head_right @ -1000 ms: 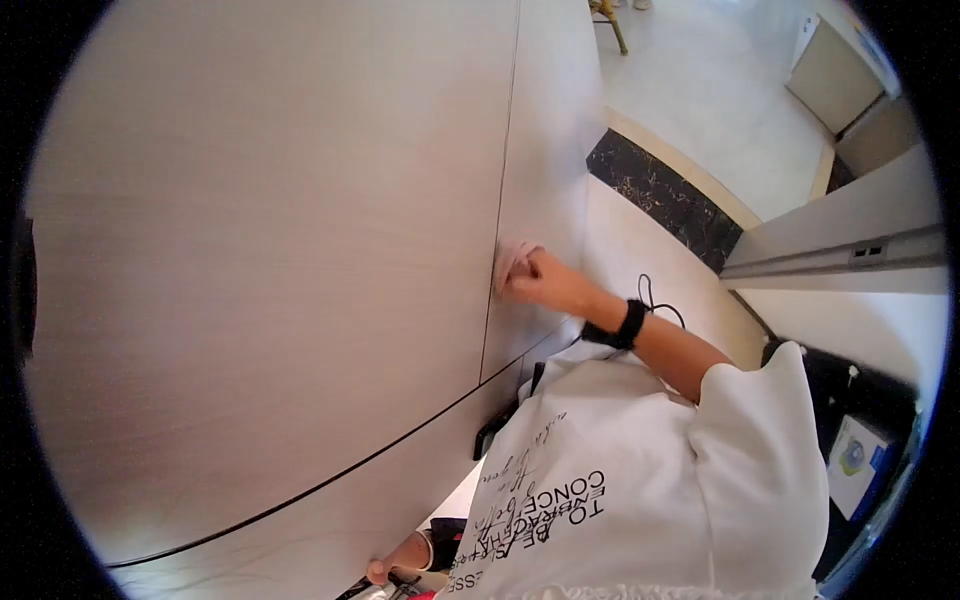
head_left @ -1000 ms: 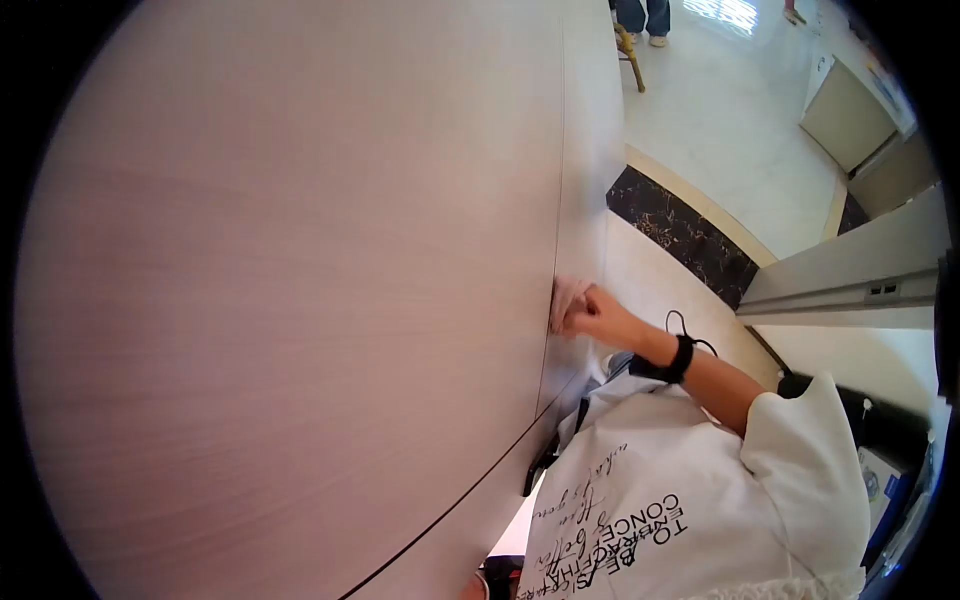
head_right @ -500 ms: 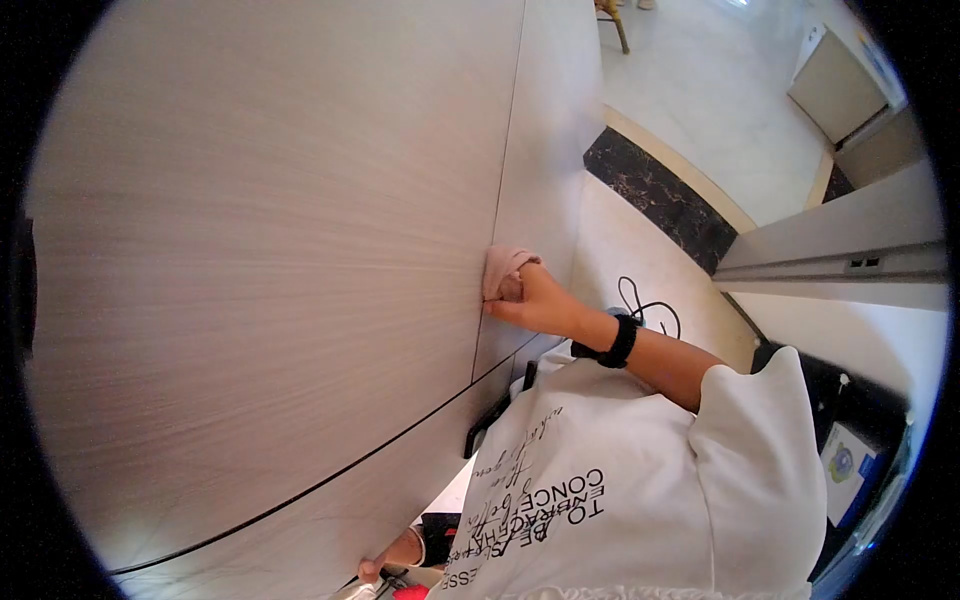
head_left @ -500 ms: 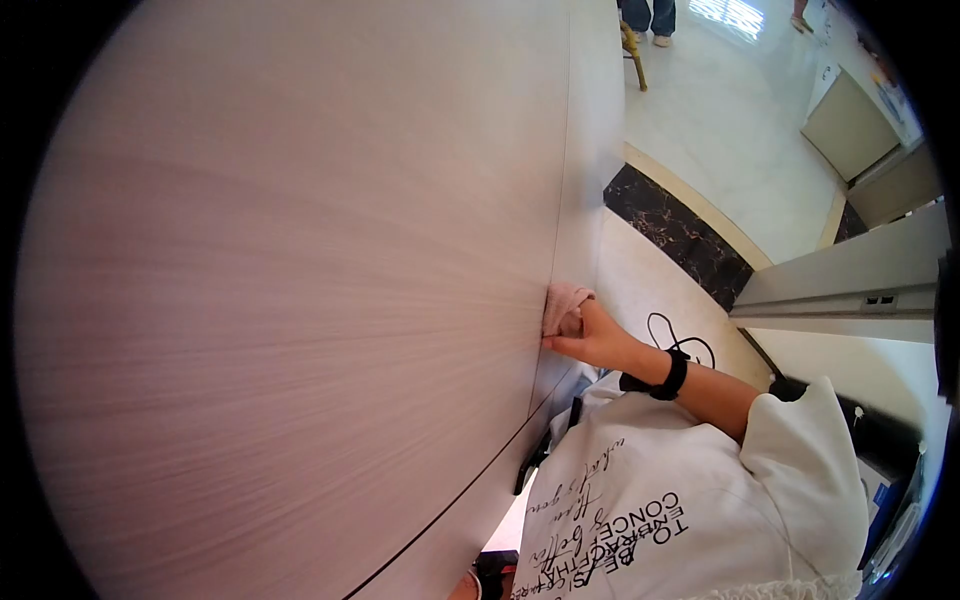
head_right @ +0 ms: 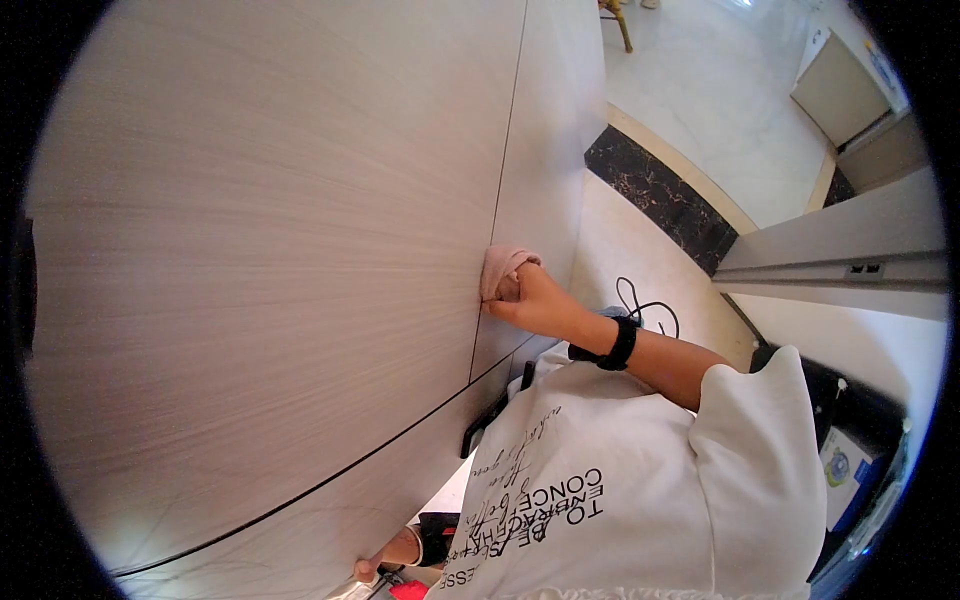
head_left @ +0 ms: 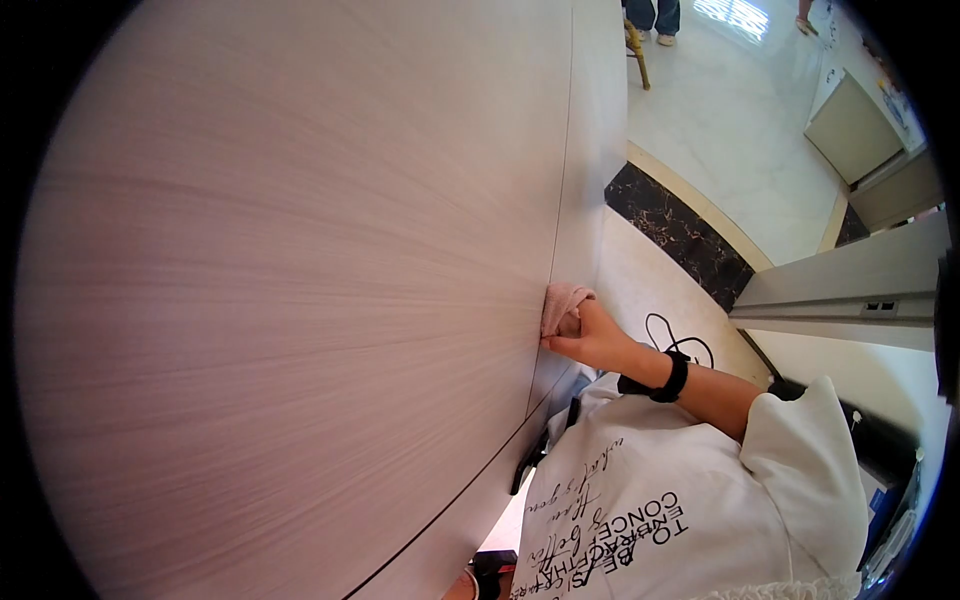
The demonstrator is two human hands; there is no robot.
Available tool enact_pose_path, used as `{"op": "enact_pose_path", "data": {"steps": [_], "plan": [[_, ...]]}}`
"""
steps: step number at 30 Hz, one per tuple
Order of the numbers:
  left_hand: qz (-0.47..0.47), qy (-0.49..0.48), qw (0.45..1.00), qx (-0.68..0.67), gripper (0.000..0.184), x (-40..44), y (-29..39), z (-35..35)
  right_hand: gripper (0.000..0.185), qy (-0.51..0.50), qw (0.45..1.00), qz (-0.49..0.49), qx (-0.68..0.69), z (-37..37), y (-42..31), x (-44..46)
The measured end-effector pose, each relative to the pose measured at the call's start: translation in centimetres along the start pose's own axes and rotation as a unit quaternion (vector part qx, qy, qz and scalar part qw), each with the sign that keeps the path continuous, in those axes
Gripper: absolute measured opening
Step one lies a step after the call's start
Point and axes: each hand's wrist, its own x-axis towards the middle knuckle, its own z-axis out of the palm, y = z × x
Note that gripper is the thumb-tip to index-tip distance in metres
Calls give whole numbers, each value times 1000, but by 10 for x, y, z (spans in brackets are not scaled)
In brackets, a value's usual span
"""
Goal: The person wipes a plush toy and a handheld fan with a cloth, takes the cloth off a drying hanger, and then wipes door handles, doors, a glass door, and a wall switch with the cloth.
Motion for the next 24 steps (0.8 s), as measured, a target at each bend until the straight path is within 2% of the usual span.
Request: {"op": "enact_pose_path", "data": {"steps": [4, 6, 7, 9, 10, 12, 15, 16, 18, 21, 24], "plan": [[-3, 3, 1000, 1, 44, -7, -1, -2, 31, 1, 1000, -18, -13, -2, -14, -2], [-5, 7, 1000, 0, 44, -14, -4, -4, 14, -71, 997, -2, -37, -5, -40, -8], [-6, 7, 1000, -1, 44, -17, -5, -5, 14, -74, 997, -2, -37, -1, -40, -11], [-11, 11, 1000, -2, 44, -25, -5, -8, 9, -288, 943, 145, -82, 9, -41, -20], [-13, 16, 1000, -2, 44, -29, -5, -9, 9, -293, 942, 144, -82, 13, -44, -25], [-17, 28, 999, 0, 44, -40, -5, -10, 24, -365, 918, -12, -156, 22, -49, -36], [-20, 47, 999, 5, 45, -53, -6, -15, 31, -436, 895, -48, -75, 38, -28, -42], [-24, 57, 998, 11, 45, -57, -5, -18, 31, -442, 893, -48, -75, 39, -29, -41], [-26, 78, 996, 23, 45, -68, -1, -28, 34, -504, 859, 25, -84, 39, -31, -42], [-25, 101, 993, 51, 45, -83, 11, -45, 37, -524, 850, 45, -41, 43, -34, -42], [-19, 90, 992, 81, 45, -91, 30, -52, 38, -535, 843, 22, -54, 42, -50, -37]]}}
